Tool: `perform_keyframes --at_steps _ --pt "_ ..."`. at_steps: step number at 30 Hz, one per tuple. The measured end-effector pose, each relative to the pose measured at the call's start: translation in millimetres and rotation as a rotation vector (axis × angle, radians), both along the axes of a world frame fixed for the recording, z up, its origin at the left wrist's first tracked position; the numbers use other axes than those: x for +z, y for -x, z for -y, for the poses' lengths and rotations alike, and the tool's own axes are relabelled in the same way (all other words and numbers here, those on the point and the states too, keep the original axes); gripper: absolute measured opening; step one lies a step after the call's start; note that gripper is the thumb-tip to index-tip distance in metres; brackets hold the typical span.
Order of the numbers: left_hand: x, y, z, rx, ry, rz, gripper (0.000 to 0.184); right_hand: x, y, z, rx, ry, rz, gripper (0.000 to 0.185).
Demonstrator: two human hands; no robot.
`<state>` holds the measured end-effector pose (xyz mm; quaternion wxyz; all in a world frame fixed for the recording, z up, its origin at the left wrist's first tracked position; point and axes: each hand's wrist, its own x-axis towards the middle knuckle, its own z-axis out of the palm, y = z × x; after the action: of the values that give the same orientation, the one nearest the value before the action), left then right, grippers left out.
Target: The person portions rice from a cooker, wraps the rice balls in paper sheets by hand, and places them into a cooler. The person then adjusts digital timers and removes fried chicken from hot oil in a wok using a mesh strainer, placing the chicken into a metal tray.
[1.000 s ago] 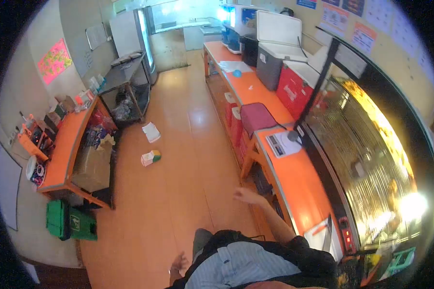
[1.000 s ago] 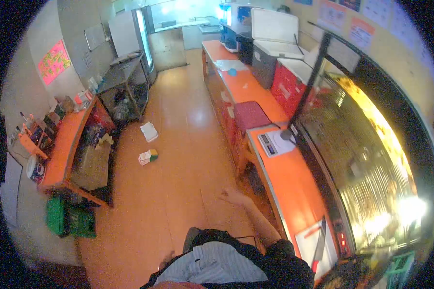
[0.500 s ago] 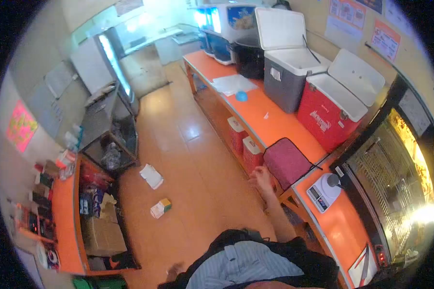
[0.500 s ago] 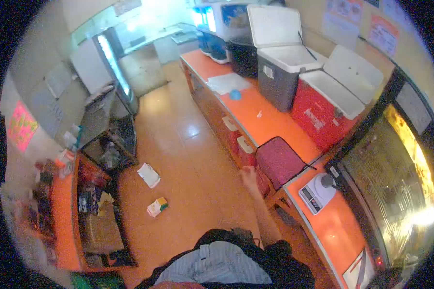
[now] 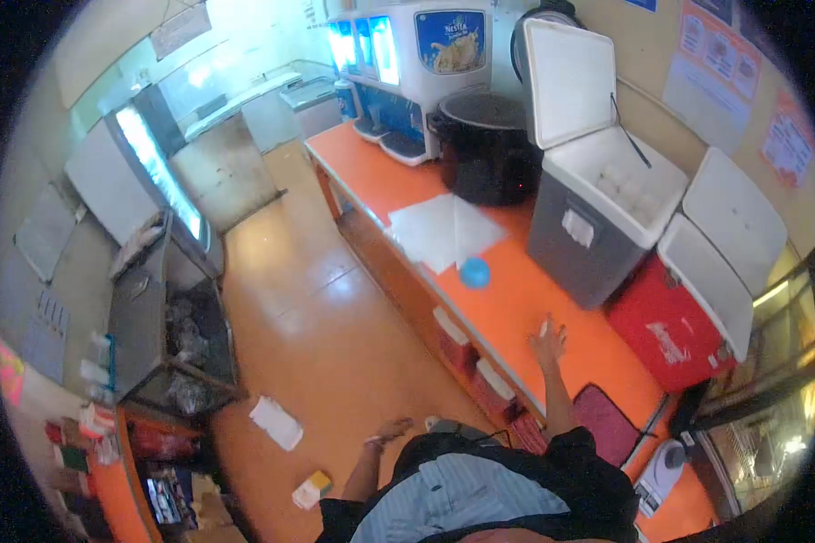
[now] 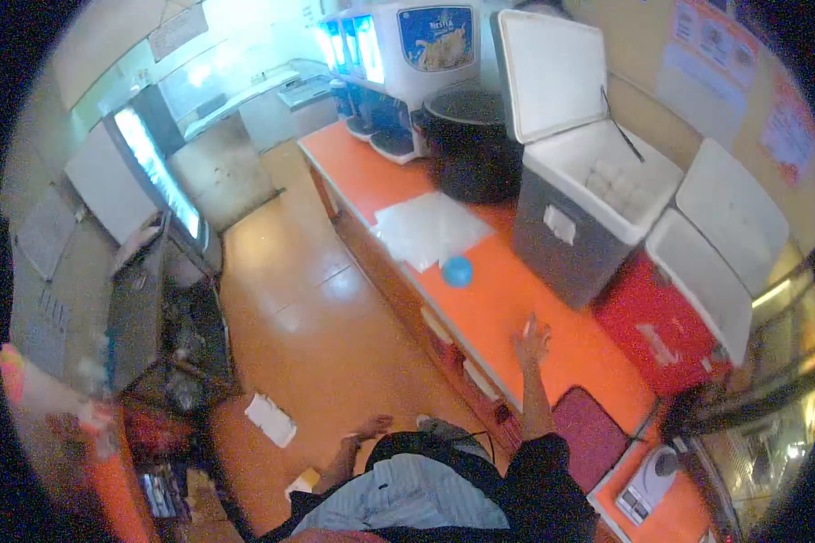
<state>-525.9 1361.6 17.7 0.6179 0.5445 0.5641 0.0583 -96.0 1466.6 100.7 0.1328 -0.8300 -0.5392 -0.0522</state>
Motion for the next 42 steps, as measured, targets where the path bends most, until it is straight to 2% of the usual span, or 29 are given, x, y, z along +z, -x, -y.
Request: perform_keyframes --at_steps 1,2,4,6,8,10,11,12,13,15,16,18,20,21,22,23,24,25,26,27,28,29,31,33,35,36,38,41,42 --pt "-6.3 -14.8 -28.2 -0.195 -0.11 0.039 0.046 12.1 3.4 -9.4 -0.169 0.229 -0.096 0.063" --pt "-9.3 -21.8 -53.6 -0.205 -0.093 0.056 0.046 -7.0 -9.6 -20.0 -0.183 0.245 -0.081 0.063" --pt "-4.4 -35.2 -108.2 -0.022 -0.285 0.07 0.048 -67.5 -57.8 -47.9 -0.134 -0.055 -0.151 0.024" --pt "4.9 -39.6 -159.6 0.191 -0.181 0.431 0.047 -83.8 -91.6 -65.7 -0.135 -0.153 -0.312 0.015" --pt "68.3 -38.8 -224.1 -0.131 -0.378 0.051 0.046 -87.4 -89.2 -82.3 -0.157 -0.26 -0.479 0.01" --pt "88.3 -66.9 -277.1 0.027 -0.708 0.425 0.046 -72.5 -67.4 -118.3 -0.191 -0.871 -0.235 0.012" --pt "141.2 -84.6 -296.2 -0.075 -0.929 0.376 0.044 -88.6 -79.0 -129.5 -0.138 -0.616 -0.967 0.016" --pt "206.4 -103.7 -313.5 -0.182 -1.154 0.336 0.043 -23.8 -5.3 -146.2 -0.129 -0.68 -1.344 0.018" --pt "236.9 -123.1 -332.5 -0.229 -1.135 0.353 0.043 62.1 80.0 -163.2 -0.179 -0.758 -1.708 0.025" --pt "258.4 -143.3 -370.3 -0.463 -1.366 0.426 0.035 121.3 156.8 -205.7 -0.069 -0.438 -2.104 0.059" --pt "257.6 -145.1 -390.3 -0.557 -1.438 0.465 0.033 141.3 183.0 -224.8 -0.089 -0.504 -2.211 0.059" --pt "224.7 -124.6 -442.9 -0.399 -0.738 0.544 0.023 163.8 204.4 -258.1 -0.117 -0.632 -2.312 0.059" --pt "178.7 -97.6 -506.2 -0.351 -1.074 0.475 0.015 166.0 207.0 -270.5 0.022 -0.295 -2.377 0.058" --pt "171.7 -74.8 -532.8 -0.338 -1.183 0.382 0.015 135.6 202.7 -276.0 0.132 -0.195 -2.012 0.064" --pt "149.9 -49.4 -561.8 -0.255 -1.273 0.271 0.017 111.5 189.9 -274.4 0.107 -0.208 -2.006 0.064" --pt "112.1 -18.7 -591.6 -0.138 -1.115 0.229 0.021 93.8 176.8 -268.2 -0.026 -0.212 -1.221 0.07" --pt "115.8 20.6 -614.1 -0.291 -1.244 -0.127 0.028 86.1 170.7 -263.7 -0.142 -0.176 -0.439 0.075" --pt "136.7 40.8 -630.2 -0.326 -1.012 -0.352 0.032 96.1 172.3 -260.9 -0.362 -0.055 -0.346 0.08" --pt "130.6 64.7 -649.4 -0.349 -1.01 -0.52 0.035 110.8 175.2 -259.2 -0.578 0.07 -0.25 0.084" --pt "123.6 88.7 -668.8 -0.382 -1.0 -0.689 0.037 95.8 171.1 -254.7 -0.605 0.079 -0.251 0.084" --pt "94.8 109.7 -684.0 -0.403 -1.228 -0.801 0.038 68.9 165.7 -247.6 -0.593 0.081 -0.373 0.086" --pt "101.7 101.4 -688.6 -0.428 -1.224 -0.785 0.038 54.3 164.7 -241.8 -0.577 0.08 -0.492 0.088" --pt "133.2 53.7 -685.7 -0.396 -1.47 -0.377 0.04 54.5 170.7 -243.2 -0.631 0.055 -0.455 0.086" --pt "146.9 -28.0 -667.3 -0.411 -1.404 0.304 0.041 50.6 171.2 -241.1 -0.678 0.024 -0.421 0.084" --pt "170.2 -114.6 -630.5 -0.774 -1.196 0.418 0.046 27.1 167.7 -234.5 -0.626 -0.655 -0.866 0.078" --pt "184.7 -153.3 -611.7 -0.939 -1.173 0.415 0.05 36.8 169.5 -233.9 -0.643 -0.665 -0.858 0.078" --pt "158.5 -229.0 -593.8 -1.075 -1.218 0.327 0.062 67.2 175.3 -237.5 -0.842 -1.079 -1.732 0.073" --pt "97.8 -322.4 -605.1 -1.263 -1.064 -0.047 0.079 56.8 175.5 -233.0 -0.565 -1.125 -1.784 0.074" --pt "31.2 -349.9 -621.3 -1.36 -1.089 -0.104 0.084 62.1 175.6 -231.6 -0.566 -1.137 -1.759 0.074"
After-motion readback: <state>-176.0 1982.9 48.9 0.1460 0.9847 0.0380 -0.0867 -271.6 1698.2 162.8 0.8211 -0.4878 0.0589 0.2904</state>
